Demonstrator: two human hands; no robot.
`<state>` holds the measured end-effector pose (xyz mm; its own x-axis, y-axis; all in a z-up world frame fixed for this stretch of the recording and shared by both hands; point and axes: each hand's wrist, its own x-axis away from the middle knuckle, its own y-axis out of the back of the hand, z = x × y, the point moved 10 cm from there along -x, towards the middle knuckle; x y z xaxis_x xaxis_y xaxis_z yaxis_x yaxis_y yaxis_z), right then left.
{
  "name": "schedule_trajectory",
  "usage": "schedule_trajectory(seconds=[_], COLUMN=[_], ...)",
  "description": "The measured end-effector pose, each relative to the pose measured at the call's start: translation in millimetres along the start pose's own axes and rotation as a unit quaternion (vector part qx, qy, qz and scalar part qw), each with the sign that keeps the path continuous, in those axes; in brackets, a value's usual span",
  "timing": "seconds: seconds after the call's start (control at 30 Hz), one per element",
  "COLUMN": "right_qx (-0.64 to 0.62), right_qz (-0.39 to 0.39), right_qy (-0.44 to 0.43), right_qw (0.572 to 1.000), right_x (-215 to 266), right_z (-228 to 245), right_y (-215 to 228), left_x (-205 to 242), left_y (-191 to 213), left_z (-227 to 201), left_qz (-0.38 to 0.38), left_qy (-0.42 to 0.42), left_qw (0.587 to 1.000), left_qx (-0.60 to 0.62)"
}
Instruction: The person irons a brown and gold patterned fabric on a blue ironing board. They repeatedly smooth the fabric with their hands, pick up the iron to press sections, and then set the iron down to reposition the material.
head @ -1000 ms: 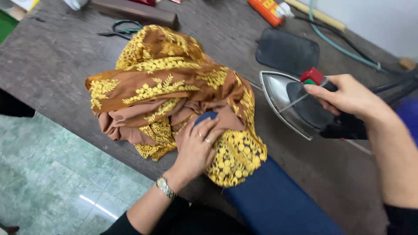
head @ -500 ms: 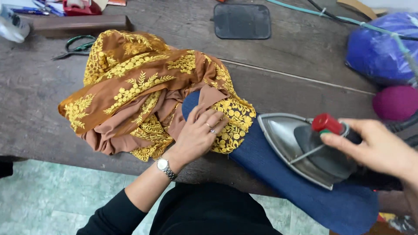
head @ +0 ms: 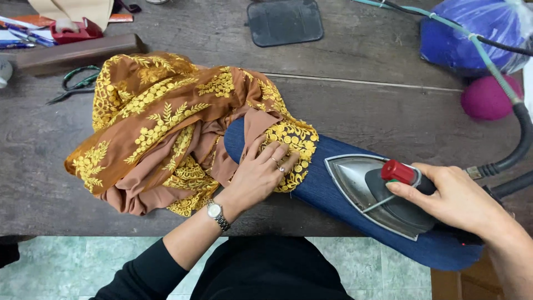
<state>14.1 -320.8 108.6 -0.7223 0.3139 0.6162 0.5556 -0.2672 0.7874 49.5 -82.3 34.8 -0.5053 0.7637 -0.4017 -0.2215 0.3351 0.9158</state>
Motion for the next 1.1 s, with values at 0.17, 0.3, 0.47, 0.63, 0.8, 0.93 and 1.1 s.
schedule_trajectory(seconds=[0.17,0.3,0.47,0.63,0.8,0.93,1.1], right_qx=[-0.011,0.007,-0.002,0.070,0.112,0.127,0.133], right_qz=[-0.002,-0.008,-0.011,-0.035,-0.031,-0.020,-0.044], right_qy=[-0.020,-0.009,0.004,0.069,0.056,0.049,0.083], right_qw=[1.000,1.000,1.000,0.995,0.992,0.991,0.987], right_x=[4,0,4,4,3,-1,-2], right_z=[6,9,26,43,57,64,76], right_y=[3,2,9,12,8,1,4], left_x=[8,10,6,9,13,13,13], left_y=[-22,-26,-8,-16,-21,-4,0], left_z=[-7,-8,-10,-10,-7,4,20], left_qz=[0.045,0.049,0.007,0.006,0.013,-0.009,0.005], left_qy=[-0.013,-0.015,-0.025,-0.015,-0.005,0.017,0.067], left_qw=[0.999,0.999,1.000,1.000,0.999,0.999,0.998], left_qx=[0.019,0.012,0.008,0.015,0.039,0.045,-0.001])
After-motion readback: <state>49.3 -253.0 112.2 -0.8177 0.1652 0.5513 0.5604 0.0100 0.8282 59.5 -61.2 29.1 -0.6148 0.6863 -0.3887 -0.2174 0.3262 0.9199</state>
